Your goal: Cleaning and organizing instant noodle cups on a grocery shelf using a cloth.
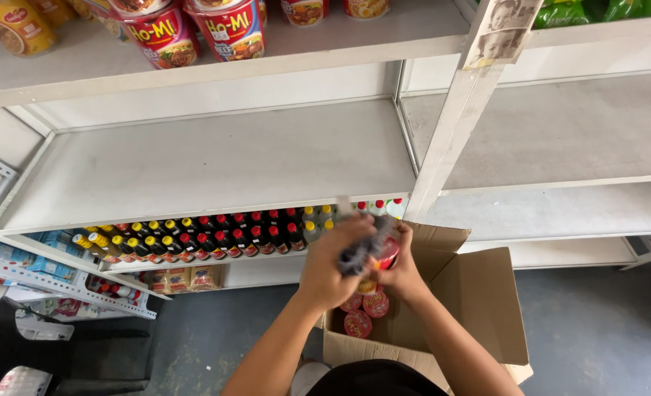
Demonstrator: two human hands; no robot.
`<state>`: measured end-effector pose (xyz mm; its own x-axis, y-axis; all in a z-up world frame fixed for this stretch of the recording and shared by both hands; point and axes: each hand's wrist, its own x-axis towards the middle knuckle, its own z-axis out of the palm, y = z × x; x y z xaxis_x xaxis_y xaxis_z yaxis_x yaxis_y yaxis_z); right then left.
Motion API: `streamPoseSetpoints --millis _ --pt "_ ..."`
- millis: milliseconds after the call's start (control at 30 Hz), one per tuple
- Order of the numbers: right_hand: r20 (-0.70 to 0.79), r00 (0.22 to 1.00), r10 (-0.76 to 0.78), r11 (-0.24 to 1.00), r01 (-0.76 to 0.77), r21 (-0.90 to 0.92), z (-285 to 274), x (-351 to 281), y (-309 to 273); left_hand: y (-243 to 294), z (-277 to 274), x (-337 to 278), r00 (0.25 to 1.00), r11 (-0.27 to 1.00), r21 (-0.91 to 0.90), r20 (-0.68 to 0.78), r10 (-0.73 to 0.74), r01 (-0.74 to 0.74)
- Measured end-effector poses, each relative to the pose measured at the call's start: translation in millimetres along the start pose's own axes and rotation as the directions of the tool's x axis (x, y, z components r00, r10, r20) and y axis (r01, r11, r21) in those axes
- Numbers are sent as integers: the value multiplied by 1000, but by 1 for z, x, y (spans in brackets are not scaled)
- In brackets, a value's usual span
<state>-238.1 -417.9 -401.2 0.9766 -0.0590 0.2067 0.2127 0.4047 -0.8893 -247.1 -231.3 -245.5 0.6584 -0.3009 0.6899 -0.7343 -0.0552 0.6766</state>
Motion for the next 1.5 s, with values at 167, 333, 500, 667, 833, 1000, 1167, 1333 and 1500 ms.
streamPoseSetpoints --millis 167,333,500,667,833,1000,1167,1333,1500 --pt "186 973 -139 887 206 -414 5 -10 -17 -13 2 -4 803 879 454 465 -373 145" --pt "196 979 -53 844 149 -515 18 -20 -37 -39 3 -12 770 885 442 512 -381 144" --pt "208 976 -71 846 170 -505 23 -18 -42 -27 -4 1 813 850 423 344 -471 314" --pt "232 959 -160 880 245 -407 18 -12 -38 -33 -10 -3 817 843 308 251 -519 440" --pt "219 953 -209 959 244 -147 27 -2 -48 -56 -14 -20 808 835 174 215 -549 521" --pt "40 977 -210 935 189 299 31 7 -33 -59 -4 -34 865 840 -220 220 -452 495" --pt "19 982 -186 916 167 364 42 8 -32 -47 -2 -36 886 857 -231 175 -430 461" --pt "70 978 -195 919 158 362 46 9 -27 -61 -10 -38 880 853 -222 169 -443 472" --pt "15 969 -247 925 232 301 47 15 -24 -52 -16 -31 882 851 -240 194 -430 467"
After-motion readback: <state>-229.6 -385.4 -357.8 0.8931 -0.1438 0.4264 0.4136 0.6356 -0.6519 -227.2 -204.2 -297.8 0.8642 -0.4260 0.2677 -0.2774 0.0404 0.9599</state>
